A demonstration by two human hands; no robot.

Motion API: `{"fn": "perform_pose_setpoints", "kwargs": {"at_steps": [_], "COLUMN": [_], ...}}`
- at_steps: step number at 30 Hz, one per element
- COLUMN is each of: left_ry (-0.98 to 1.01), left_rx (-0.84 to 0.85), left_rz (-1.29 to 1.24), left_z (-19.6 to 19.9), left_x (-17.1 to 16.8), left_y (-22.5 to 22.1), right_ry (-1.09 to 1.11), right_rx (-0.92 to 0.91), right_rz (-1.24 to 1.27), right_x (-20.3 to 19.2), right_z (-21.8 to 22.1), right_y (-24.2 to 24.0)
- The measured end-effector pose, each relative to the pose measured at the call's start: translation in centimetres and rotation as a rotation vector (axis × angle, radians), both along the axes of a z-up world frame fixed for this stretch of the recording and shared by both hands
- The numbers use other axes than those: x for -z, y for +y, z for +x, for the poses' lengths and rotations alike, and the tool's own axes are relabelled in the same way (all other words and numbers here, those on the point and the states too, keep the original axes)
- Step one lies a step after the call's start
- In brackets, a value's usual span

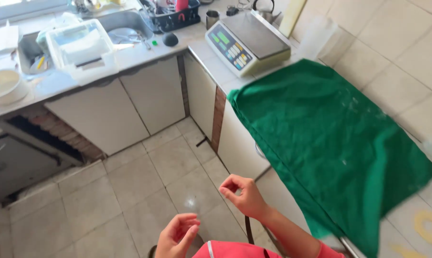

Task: Rolling out dough, cutting and shaping it into circles, weighing materials, and frying the dough in a pan on the stove.

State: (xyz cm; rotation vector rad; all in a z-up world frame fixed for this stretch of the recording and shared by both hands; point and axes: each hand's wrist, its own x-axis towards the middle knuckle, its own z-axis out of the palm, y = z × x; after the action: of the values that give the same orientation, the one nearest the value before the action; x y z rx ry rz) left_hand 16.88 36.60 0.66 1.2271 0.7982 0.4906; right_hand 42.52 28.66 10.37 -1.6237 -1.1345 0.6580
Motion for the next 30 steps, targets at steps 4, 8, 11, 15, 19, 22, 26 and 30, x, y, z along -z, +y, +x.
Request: {"fn": "perform_pose_setpoints", "kwargs": {"at_steps": [4, 8, 11, 15, 19, 22, 26, 30], "left_ry": [0.023, 0.041, 0.017, 0.059, 0.008, -0.055, -0.068, -0.026], "left_rx": [0.012, -0.02, 0.022, 0.158, 0.286, 0.369, 0.397, 0.346], "left_rz": [-0.05, -0.016, 0.012, 0.099, 0.21, 0.206, 0.062, -0.021], "left_z": [3.6, 9.0, 14.7, 22.8, 30.2, 35.5, 40.8, 45.6], "left_x": [3.9, 3.5, 1.6, -4.5, -5.0, -3.2, -0.5, 0.2], "left_y": [11.4, 22.8, 31.9, 40.9, 46.3, 49.6, 51.7, 55.0], "right_ry": [0.063, -0.047, -0.108, -0.094, -0.072, -0.155, 0.189, 0.3], "right_rx": [-0.03, 0.003, 0.073, 0.192, 0.321, 0.313, 0.325, 0.179], "right_rz": [0.005, 0.023, 0.032, 0.011, -0.086, -0.051, 0.008, 0.0], "right_x": [0.8, 2.6, 2.6, 0.2, 0.4, 3.3, 6.3, 3.3], "right_z": [4.4, 9.3, 13.6, 18.2, 23.5, 27.2, 30.3, 32.3], "right_y": [10.9, 20.6, 27.3, 33.8, 37.5, 39.5, 43.3, 49.1]}}
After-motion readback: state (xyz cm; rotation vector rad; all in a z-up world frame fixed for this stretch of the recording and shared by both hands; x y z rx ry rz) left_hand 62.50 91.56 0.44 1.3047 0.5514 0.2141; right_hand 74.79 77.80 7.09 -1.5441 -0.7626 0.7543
